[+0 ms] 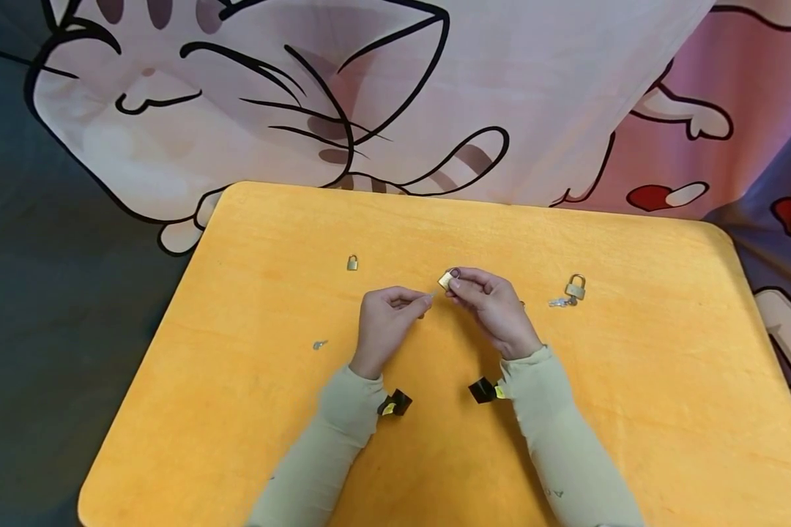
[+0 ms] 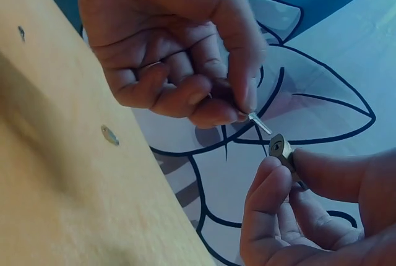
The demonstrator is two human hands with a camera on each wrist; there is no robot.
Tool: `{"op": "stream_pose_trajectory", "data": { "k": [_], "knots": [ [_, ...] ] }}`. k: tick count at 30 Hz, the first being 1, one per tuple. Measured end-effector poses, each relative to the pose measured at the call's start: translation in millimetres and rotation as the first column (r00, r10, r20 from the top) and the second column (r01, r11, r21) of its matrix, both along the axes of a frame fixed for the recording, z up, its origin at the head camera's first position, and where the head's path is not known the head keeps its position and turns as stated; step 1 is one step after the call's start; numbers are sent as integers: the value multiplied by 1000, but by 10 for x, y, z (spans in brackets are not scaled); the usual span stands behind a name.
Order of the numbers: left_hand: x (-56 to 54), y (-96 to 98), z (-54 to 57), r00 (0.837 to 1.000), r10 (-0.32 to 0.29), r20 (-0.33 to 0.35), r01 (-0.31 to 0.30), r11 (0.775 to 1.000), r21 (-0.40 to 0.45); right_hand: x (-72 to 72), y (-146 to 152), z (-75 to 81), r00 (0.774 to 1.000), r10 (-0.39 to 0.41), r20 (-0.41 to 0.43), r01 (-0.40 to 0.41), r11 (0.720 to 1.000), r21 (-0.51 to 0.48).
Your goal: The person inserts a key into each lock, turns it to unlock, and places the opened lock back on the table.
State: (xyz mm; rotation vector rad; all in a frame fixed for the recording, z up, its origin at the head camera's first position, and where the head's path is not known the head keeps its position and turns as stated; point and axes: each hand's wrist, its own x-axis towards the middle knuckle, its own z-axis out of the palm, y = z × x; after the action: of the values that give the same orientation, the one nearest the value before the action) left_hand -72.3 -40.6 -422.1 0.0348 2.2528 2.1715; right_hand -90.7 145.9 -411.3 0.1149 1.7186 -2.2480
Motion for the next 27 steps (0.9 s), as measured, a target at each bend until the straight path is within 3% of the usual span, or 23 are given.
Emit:
{"op": "stream_pose_trajectory", "data": {
  "k": [10, 27],
  "knots": [
    [-5, 112, -25, 998, 1, 61, 2, 999, -42, 71, 30, -34, 1000, -23, -3, 23, 1000, -5],
    [10, 142, -123, 999, -9, 53, 10, 1000, -20, 77, 22, -94, 1000, -18, -8, 18, 1000, 25]
  ]
}}
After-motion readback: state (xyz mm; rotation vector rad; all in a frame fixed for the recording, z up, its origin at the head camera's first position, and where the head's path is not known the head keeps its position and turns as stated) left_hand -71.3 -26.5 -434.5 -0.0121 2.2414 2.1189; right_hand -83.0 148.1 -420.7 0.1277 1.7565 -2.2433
